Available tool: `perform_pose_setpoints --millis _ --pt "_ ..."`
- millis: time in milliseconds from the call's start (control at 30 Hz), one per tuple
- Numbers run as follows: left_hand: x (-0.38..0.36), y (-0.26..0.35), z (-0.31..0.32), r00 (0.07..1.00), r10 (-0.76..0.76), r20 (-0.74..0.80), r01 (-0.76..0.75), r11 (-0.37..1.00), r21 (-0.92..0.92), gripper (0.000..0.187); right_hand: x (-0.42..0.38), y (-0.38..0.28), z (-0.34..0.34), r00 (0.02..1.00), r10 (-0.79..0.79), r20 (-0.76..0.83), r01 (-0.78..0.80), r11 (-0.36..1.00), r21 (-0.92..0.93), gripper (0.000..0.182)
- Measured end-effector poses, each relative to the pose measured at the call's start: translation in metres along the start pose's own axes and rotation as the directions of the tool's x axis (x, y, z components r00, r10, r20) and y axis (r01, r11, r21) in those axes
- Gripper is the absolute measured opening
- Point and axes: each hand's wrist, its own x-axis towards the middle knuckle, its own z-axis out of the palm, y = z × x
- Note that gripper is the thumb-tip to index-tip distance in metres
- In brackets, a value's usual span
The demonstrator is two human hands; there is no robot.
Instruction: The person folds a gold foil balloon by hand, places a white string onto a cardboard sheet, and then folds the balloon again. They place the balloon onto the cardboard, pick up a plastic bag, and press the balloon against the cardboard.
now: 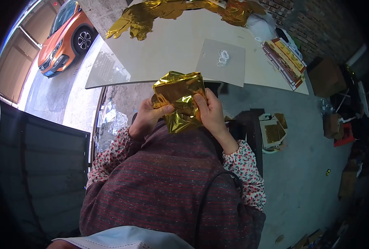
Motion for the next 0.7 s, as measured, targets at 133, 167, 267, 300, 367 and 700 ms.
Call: perform_pose_setpoints --millis 133,167,267,300,367,700 --pt "-0.011 0.018 -0.006 0.986 -0.088 0.140 0.061 0.980 0.192 0.044 -0.007 -0.004 -0.006 0.998 -0.051 -0.033 0.053 0.997 0.053 0.020" --pt "-0.011 0.023 -0.006 0.986 -0.102 0.128 0.093 0.993 0.074 0.045 -0.009 -0.008 -0.006 0.997 -0.072 -0.039 0.074 0.995 0.067 0.018" --pt "-0.017 0.040 -0.010 0.984 -0.141 0.108 0.154 0.981 -0.122 0.045 -0.015 -0.019 -0.013 0.988 -0.143 0.053 0.144 0.990 -0.006 0.017" --pt "-0.015 0.046 -0.013 0.982 -0.151 0.113 0.159 0.985 -0.070 0.042 -0.016 -0.019 -0.017 0.982 -0.161 0.102 0.167 0.985 -0.053 0.017" --pt "-0.007 0.061 -0.021 0.976 -0.169 0.135 0.165 0.985 0.041 0.039 -0.014 -0.028 -0.015 0.967 -0.213 0.142 0.232 0.963 -0.137 0.017" --pt "-0.003 0.098 -0.020 0.964 0.096 0.248 -0.189 0.902 0.388 0.025 -0.008 -0.037 -0.011 0.965 -0.218 0.145 0.247 0.941 -0.230 0.016"
